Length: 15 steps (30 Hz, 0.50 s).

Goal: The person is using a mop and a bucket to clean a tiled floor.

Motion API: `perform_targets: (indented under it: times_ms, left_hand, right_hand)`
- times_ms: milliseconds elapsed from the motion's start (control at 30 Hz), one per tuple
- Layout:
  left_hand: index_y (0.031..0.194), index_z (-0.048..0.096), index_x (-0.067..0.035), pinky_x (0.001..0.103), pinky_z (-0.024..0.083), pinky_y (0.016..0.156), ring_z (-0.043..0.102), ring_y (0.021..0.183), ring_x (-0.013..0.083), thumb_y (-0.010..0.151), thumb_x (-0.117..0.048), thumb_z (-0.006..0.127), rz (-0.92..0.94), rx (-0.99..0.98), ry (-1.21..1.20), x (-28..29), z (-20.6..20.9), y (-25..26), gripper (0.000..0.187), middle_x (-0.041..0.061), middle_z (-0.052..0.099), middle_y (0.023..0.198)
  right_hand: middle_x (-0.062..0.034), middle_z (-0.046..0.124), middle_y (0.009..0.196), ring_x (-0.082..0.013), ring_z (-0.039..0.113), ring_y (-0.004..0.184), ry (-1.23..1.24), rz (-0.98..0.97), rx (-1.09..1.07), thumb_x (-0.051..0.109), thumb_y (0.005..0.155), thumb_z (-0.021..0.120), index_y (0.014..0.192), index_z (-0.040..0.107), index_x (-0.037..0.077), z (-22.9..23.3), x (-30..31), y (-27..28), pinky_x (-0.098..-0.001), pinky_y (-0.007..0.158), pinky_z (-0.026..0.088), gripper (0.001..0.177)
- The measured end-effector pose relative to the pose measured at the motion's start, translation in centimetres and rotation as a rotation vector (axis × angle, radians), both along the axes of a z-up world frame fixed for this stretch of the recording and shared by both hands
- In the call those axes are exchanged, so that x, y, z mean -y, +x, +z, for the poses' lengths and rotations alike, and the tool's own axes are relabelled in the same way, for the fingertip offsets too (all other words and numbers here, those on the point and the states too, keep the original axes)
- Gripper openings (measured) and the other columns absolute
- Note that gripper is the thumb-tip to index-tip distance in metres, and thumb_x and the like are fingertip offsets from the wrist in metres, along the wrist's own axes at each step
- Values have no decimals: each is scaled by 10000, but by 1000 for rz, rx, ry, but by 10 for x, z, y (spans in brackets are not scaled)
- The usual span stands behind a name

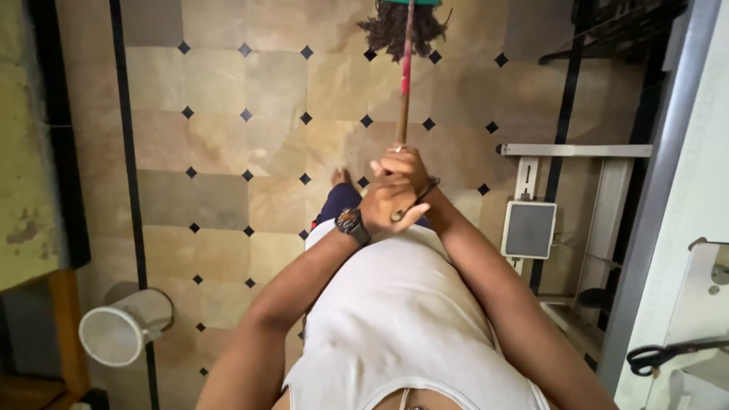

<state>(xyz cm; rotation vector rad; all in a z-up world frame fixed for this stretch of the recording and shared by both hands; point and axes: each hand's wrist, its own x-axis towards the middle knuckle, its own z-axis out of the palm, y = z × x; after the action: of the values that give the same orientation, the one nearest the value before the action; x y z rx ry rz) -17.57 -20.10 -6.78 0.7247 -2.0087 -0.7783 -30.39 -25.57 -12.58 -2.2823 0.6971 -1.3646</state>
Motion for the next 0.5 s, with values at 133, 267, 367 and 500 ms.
perform_targets:
  times_ms: [133,267,367,500]
  left_hand:
    - [634,543,-52,450,454,680,548,636,309,894,-182,720,-8,-5,-30,24,-23,-25,341,126,543,659]
    - [700,553,-37,441,468,743,566,727,330,980,-153,673,-16,-13,110,38,-24,-34,326,128,559,723]
    - [718,577,-42,441,453,740,570,742,314,970,-174,664,-41,-2,134,41,14,-35,297,117,574,736]
    - [742,641,-42,504,366,732,581,724,272,890,-210,683,-61,-50,-54,34,67,-30,227,105,601,736]
  right_hand:
    - [-55,365,596,-258,430,497,-122,7,-9,-32,873,735,623,398,71,-17,27,-22,-426,493,318,432]
    - [-63,357,625,-280,429,536,-41,-9,8,-18,911,736,652,392,64,-16,41,-33,-431,531,344,438]
    - [-61,378,627,-266,439,528,-74,-3,-8,-12,909,738,692,456,41,18,36,-39,-427,524,344,360]
    - [-21,421,670,-229,479,549,-112,-26,-75,30,942,714,829,561,60,17,9,-39,-436,589,417,193]
